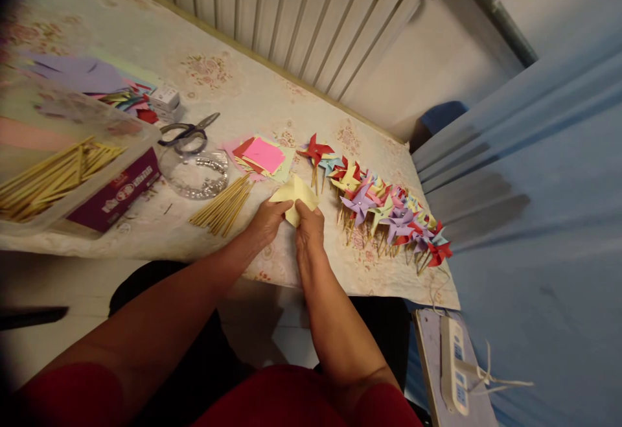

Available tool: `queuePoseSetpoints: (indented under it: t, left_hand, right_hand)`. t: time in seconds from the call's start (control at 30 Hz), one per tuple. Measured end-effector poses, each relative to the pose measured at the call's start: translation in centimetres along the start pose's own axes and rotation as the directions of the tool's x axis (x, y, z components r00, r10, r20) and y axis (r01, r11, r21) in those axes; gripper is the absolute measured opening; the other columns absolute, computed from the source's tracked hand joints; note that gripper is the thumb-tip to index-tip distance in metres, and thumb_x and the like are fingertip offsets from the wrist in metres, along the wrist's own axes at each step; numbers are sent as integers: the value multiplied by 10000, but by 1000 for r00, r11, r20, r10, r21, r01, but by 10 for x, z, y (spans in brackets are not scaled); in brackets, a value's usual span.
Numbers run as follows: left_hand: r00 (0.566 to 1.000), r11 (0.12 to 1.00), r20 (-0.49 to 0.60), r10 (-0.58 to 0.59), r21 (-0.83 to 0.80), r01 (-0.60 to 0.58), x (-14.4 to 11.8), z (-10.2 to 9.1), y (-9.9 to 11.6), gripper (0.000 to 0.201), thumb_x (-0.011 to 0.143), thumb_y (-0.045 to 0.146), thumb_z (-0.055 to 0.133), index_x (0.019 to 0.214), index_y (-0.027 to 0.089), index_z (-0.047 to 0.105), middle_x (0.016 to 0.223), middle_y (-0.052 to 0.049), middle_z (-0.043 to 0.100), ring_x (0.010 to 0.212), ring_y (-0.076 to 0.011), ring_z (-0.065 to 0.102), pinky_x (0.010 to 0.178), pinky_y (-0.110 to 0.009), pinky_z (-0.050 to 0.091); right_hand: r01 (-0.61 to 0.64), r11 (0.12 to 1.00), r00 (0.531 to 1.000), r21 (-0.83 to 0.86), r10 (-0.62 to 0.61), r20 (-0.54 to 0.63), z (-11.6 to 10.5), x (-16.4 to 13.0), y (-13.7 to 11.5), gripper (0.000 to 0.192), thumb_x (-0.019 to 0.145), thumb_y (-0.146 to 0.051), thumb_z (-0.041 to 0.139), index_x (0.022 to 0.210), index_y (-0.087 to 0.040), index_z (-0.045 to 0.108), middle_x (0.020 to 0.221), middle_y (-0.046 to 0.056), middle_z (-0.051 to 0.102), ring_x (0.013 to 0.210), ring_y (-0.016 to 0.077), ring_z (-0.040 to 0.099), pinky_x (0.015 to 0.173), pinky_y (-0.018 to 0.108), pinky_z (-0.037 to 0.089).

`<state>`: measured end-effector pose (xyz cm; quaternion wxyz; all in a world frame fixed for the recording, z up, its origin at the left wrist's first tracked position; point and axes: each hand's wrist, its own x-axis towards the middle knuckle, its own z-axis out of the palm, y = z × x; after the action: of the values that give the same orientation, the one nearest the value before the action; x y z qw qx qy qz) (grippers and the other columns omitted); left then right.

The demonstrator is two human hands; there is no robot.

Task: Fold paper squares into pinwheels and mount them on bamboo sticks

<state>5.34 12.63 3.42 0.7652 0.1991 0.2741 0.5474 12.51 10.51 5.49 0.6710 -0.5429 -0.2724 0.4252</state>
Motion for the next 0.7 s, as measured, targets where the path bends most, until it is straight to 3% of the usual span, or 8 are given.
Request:
queuePoseSetpoints:
  t: [0.1,0.17,0.3,0.4,0.53,0.7]
  left_hand:
    - [1000,999,19,-8,-37,8,5,-3,0,327,549,262,809,836,138,716,687,-10,695,710,-181,646,673,-288,486]
    - [1000,998,27,-4,-61,6,8,-3,2,349,540,247,804,858,133,717,716,-11,705,712,-178,649,681,-290,491]
    - [1000,997,15,-8,-71,9,9,-1,6,370,523,234,805,868,134,715,731,-16,710,734,-197,663,661,-296,488]
    - [999,997,20,-31,-68,33,8,-1,8,325,520,242,804,812,139,707,692,-16,695,695,-190,650,633,-293,472]
    - [999,997,27,-43,-55,44,8,-3,8,238,533,247,788,716,142,680,604,-1,647,640,-165,609,615,-283,447]
    - [997,995,45,-71,-66,73,8,-4,7,214,560,241,772,720,139,674,581,12,613,652,-165,607,625,-284,446]
  right_hand:
    - [-7,997,1000,-74,7,0,-9,-3,-4,240,693,-374,703,803,-185,604,714,-27,651,673,144,626,636,267,532]
    - [62,985,997,-163,-68,-27,-18,-5,-6,258,732,-410,688,813,-179,607,698,-41,617,630,119,588,586,239,493]
    - [305,885,937,-352,-345,-56,-37,-11,-7,307,765,-327,670,1041,-198,628,773,-40,632,716,136,621,663,255,506]
    - [454,752,879,-478,-464,105,-47,-15,-10,260,811,-278,633,1064,-238,677,885,-7,664,825,156,623,807,306,514]
    - [573,593,817,-565,-464,342,-54,-18,-12,241,849,-227,589,1027,-271,745,954,30,687,921,186,605,923,347,472]
    - [547,601,837,-582,-408,366,-55,-15,-9,261,845,-234,593,1042,-288,756,894,28,686,908,204,604,925,365,467]
